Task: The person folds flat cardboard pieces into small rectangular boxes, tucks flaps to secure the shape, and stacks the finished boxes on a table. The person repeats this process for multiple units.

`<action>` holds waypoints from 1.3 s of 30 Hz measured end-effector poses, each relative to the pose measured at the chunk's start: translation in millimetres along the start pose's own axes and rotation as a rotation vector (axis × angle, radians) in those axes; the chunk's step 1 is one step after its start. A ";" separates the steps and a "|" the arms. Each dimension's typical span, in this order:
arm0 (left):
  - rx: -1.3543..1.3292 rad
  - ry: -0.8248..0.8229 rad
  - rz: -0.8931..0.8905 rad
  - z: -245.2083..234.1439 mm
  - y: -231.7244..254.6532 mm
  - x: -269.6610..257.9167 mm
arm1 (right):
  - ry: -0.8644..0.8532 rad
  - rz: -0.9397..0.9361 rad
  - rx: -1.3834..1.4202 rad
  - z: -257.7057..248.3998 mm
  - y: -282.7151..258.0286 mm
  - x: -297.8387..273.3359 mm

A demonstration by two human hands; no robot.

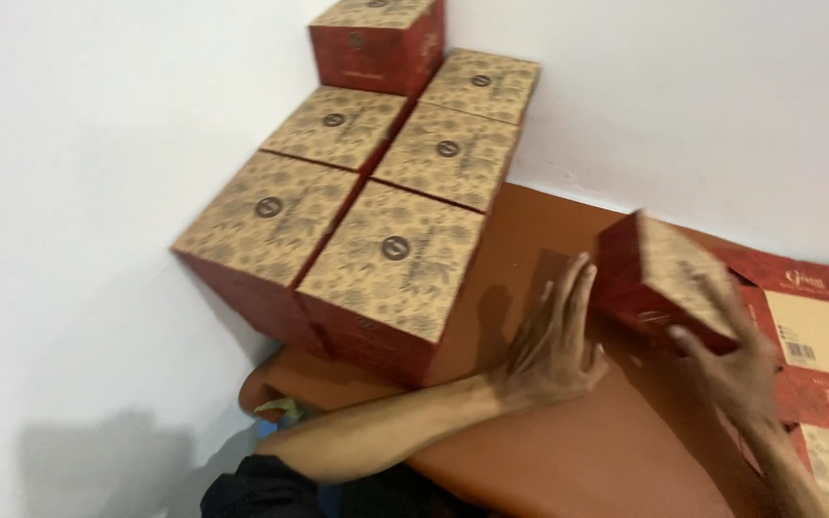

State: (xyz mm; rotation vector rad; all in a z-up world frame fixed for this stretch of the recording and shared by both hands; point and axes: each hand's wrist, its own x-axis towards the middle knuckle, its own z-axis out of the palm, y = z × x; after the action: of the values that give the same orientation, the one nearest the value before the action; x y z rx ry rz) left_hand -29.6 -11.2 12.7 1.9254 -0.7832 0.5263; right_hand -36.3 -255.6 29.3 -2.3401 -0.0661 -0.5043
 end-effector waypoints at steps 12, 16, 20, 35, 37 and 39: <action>0.111 -0.323 -0.055 56.6 -42.1 -25.9 | 0.038 -0.334 -0.028 -24.1 -179.2 71.6; -0.073 -0.325 -0.099 44.1 -35.5 -28.7 | 0.016 -0.578 -0.039 16.2 -242.0 105.1; -0.041 -0.341 -0.096 46.2 -42.3 -30.5 | -0.123 -0.612 0.039 66.7 -288.4 127.5; -0.086 -0.417 -0.122 45.9 -41.2 -24.5 | -0.309 -0.448 -0.120 158.2 -339.1 158.3; -0.023 -0.470 -0.098 48.5 -42.2 -25.9 | -0.282 -0.501 -0.100 161.0 -337.6 159.1; -0.093 -0.407 -0.094 31.7 -36.0 -23.2 | -0.264 -0.411 -0.164 165.0 -340.8 156.2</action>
State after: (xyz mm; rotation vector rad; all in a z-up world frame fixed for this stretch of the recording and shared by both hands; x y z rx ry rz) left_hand -19.1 -20.4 -38.7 1.9961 -0.9479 0.0356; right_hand 98.8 90.2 202.4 -2.5504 -0.6623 -0.4033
